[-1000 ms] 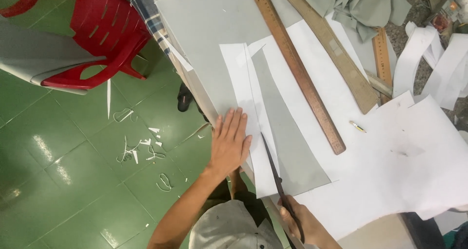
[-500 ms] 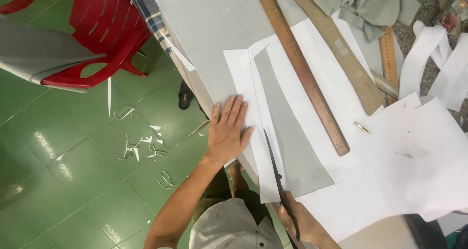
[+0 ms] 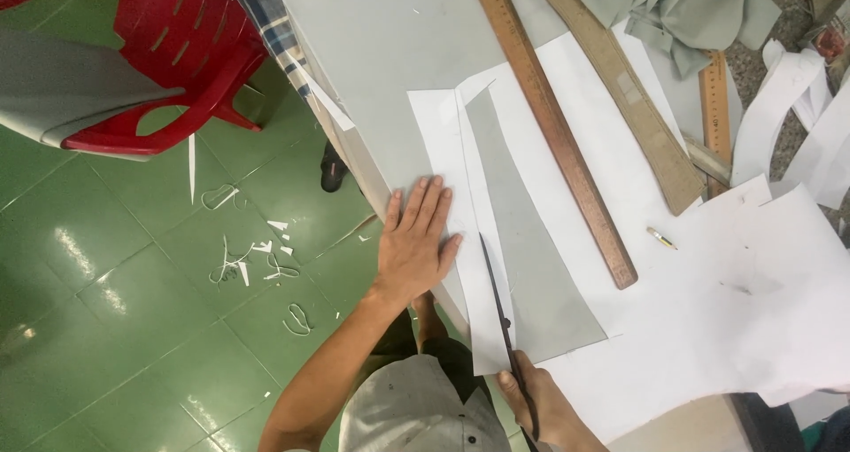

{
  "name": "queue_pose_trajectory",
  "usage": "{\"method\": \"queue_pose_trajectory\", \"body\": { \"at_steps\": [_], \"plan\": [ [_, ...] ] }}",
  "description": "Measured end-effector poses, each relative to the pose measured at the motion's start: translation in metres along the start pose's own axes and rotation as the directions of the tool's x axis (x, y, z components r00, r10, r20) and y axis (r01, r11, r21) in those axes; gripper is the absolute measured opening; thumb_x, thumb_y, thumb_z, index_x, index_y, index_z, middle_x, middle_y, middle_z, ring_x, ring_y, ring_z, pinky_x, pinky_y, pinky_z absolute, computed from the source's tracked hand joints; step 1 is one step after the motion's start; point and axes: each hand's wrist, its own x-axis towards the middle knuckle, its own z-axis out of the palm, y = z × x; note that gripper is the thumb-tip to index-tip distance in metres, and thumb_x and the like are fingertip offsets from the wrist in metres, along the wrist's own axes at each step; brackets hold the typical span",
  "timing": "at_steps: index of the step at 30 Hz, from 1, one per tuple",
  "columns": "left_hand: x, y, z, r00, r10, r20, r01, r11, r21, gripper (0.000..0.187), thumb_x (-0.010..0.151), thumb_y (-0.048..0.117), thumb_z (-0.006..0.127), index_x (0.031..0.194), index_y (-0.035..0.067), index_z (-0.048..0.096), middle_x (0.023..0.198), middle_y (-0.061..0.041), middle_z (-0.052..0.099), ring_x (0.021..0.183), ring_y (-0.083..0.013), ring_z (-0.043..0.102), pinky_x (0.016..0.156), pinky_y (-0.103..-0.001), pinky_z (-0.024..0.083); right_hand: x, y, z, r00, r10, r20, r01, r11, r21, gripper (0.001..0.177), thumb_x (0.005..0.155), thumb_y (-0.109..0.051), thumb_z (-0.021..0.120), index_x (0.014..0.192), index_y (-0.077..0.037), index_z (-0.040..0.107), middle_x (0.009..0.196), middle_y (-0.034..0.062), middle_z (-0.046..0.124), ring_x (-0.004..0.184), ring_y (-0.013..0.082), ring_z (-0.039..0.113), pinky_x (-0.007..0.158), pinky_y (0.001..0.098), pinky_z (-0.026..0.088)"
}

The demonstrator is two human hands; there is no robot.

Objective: The person uses large scissors to cut a white paper pattern on a work table. They repeatedly cut along drawn lines, trim edges, and adjust the paper's position to complete the shape.

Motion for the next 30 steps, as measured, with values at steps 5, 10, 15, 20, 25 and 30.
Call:
{"method": "queue_pose_trajectory", "body": {
  "at_steps": [5, 10, 15, 20, 25, 30],
  "plan": [
    [0.001, -0.001, -0.002, 1.0, -0.003, 0.025, 0.002, 0.999, 0.038, 0.069, 0.108, 0.052, 0.025, 0.161, 0.009, 0.035, 0.171, -0.01, 0.025, 0.159, -0.0263, 0.019, 0.131, -0.049, 0.006, -0.019, -0.046, -0.021, 0.988, 0.136, 0.074, -0.136, 0.991, 0.002, 0.063, 0.088, -0.066, 0.039, 0.111, -0.014, 0.065, 0.086, -0.0027, 0.063, 0.082, 0.011, 0.056, 0.078, 0.026, 0.044],
    [0.002, -0.001, -0.003, 1.0, -0.005, 0.018, 0.005, 1.0, 0.005, 0.066, 0.109, 0.048, 0.024, 0.16, 0.008, 0.037, 0.169, -0.01, 0.028, 0.158, -0.0272, 0.023, 0.13, -0.051, 0.01, 0.033, 0.002, -0.014, 0.987, -0.101, 0.127, 0.103, 0.995, -0.006, 0.08, 0.082, -0.073, 0.033, 0.126, -0.009, 0.05, 0.06, 0.0012, 0.06, 0.055, 0.0146, 0.063, 0.053, 0.0291, 0.053],
    [0.003, -0.002, -0.006, 1.0, 0.003, 0.026, -0.004, 0.999, 0.049, 0.067, 0.109, 0.05, 0.024, 0.16, 0.009, 0.038, 0.17, -0.01, 0.027, 0.159, -0.0268, 0.02, 0.13, -0.049, 0.007, 0.041, -0.025, -0.018, 0.994, -0.035, 0.108, 0.036, 0.999, -0.009, 0.09, 0.076, -0.079, 0.032, 0.129, -0.008, 0.048, 0.058, 0.0023, 0.052, 0.049, 0.015, 0.054, 0.047, 0.0294, 0.046],
    [0.004, -0.003, -0.005, 0.999, 0.005, 0.038, -0.007, 0.999, 0.051, 0.067, 0.11, 0.05, 0.022, 0.161, 0.009, 0.036, 0.17, -0.01, 0.025, 0.159, -0.0265, 0.018, 0.13, -0.049, 0.008, 0.047, -0.022, -0.014, 0.997, -0.054, 0.059, 0.056, 0.998, -0.029, 0.085, 0.081, -0.074, 0.031, 0.133, -0.01, 0.049, 0.076, 0.0042, 0.065, 0.066, 0.0182, 0.066, 0.06, 0.0308, 0.053],
    [0.004, -0.002, -0.003, 0.998, -0.007, 0.066, 0.006, 1.0, 0.019, 0.067, 0.11, 0.049, 0.023, 0.161, 0.008, 0.034, 0.171, -0.01, 0.023, 0.159, -0.0262, 0.017, 0.13, -0.05, 0.008, 0.056, -0.004, -0.005, 0.993, -0.102, -0.052, 0.098, 0.992, -0.076, 0.058, 0.093, -0.066, 0.039, 0.098, -0.01, 0.053, 0.063, 0.0006, 0.052, 0.054, 0.0155, 0.049, 0.052, 0.0332, 0.039],
    [0.006, -0.003, -0.004, 0.999, 0.001, 0.045, -0.001, 1.0, -0.004, 0.067, 0.109, 0.049, 0.026, 0.16, 0.008, 0.036, 0.17, -0.011, 0.024, 0.159, -0.0268, 0.018, 0.13, -0.05, 0.009, 0.042, -0.027, -0.025, 0.996, -0.062, 0.071, 0.063, 0.998, -0.024, 0.075, 0.08, -0.075, 0.033, 0.113, -0.011, 0.055, 0.063, 0.0007, 0.054, 0.057, 0.0147, 0.059, 0.056, 0.0297, 0.049]
  ]
}}
